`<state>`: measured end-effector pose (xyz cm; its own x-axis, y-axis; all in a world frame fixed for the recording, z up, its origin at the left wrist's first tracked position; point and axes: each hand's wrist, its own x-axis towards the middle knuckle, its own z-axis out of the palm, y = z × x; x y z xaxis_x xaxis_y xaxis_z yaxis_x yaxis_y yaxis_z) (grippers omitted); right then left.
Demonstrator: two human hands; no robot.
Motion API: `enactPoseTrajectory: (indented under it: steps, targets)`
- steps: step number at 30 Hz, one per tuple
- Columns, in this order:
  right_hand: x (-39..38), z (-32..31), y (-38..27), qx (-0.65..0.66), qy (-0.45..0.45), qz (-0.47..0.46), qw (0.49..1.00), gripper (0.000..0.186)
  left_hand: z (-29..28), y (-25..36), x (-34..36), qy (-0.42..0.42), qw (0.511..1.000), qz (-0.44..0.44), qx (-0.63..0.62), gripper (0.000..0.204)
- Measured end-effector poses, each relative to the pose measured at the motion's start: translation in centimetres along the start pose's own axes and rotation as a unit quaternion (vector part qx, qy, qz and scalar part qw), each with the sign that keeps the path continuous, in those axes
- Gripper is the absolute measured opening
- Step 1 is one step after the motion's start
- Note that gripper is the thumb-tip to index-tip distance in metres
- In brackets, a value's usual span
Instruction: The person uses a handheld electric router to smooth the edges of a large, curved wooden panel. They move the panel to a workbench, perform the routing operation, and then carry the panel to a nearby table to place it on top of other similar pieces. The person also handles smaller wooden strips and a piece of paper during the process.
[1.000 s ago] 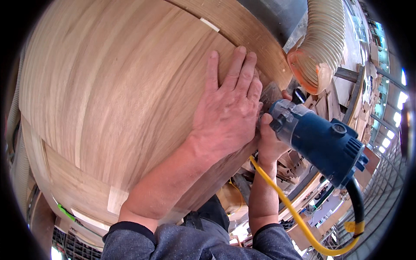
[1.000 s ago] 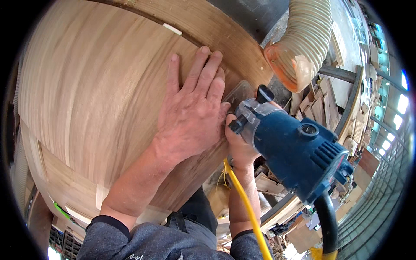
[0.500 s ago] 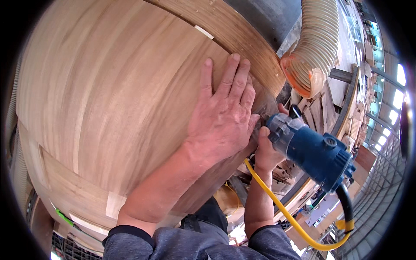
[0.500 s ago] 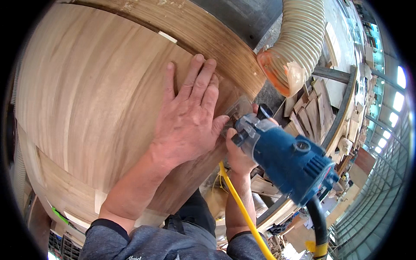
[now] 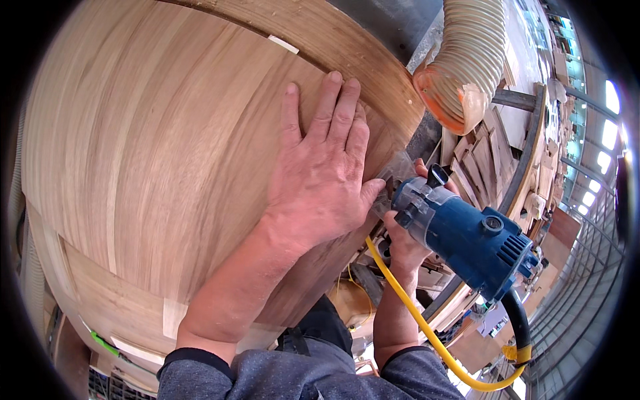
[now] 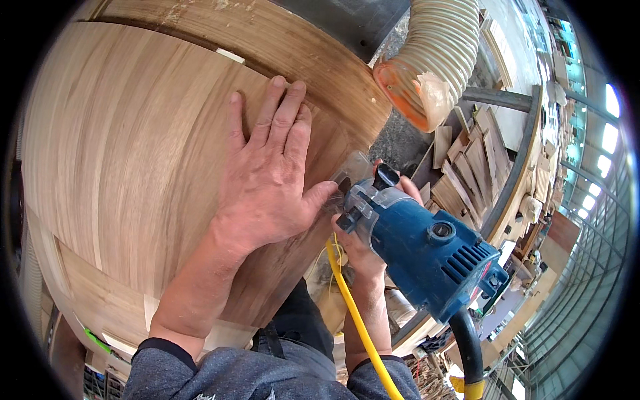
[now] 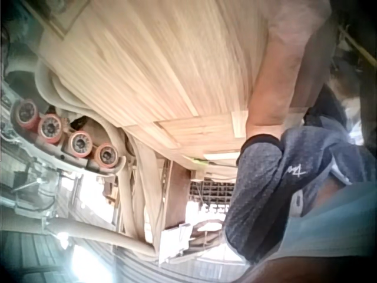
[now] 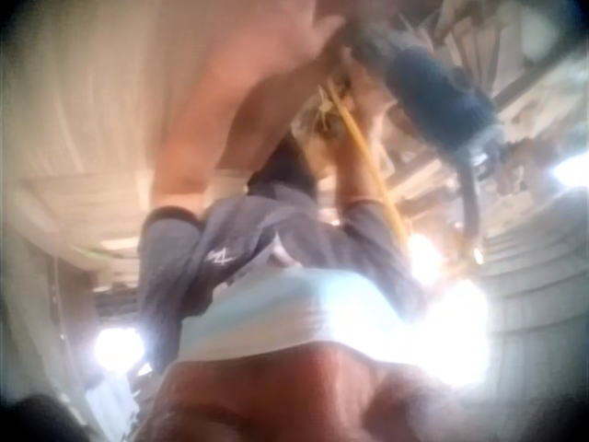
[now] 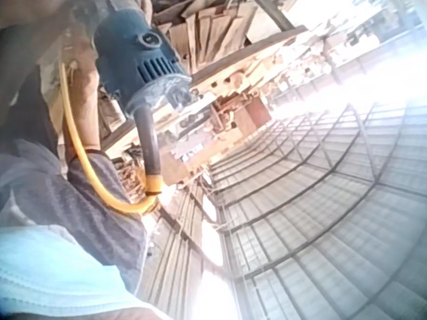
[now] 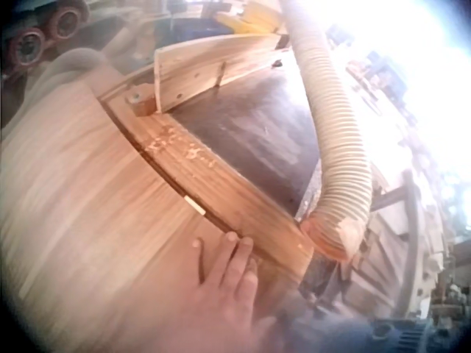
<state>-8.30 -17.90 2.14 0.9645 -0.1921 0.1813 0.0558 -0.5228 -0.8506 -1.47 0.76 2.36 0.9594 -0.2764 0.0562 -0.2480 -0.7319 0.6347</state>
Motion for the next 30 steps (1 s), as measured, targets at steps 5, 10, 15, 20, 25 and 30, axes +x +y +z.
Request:
enactPoseTrajectory:
  steps: [5,10,15,20,25,30]
  targets:
    - [0.8,1.2,1.1,-0.027,0.030,-0.049,0.998,0.077,-0.1,0.1,0.0,0.005,1.000,-0.004,0.012,0.082]
    - [1.7,2.0,0.9,-0.010,0.023,-0.053,0.998,0.080,0.0,-0.2,0.0,0.009,1.000,-0.007,0.017,0.073]
    - [2.2,2.9,1.3,0.080,0.047,-0.047,0.995,0.082,0.3,-0.1,0.0,0.021,1.000,-0.006,0.022,0.068]
    - [2.5,3.5,0.8,0.076,0.050,-0.039,0.995,0.082,0.3,-0.1,0.0,0.027,0.999,-0.007,0.026,0.065]
    - [3.0,3.9,0.4,0.048,0.029,-0.044,0.997,0.082,0.5,-0.2,0.0,0.030,0.999,-0.006,0.034,0.060]
    - [3.1,4.1,0.1,0.042,0.038,-0.035,0.998,0.081,0.6,-0.3,-0.1,0.046,0.999,-0.006,0.014,0.060]
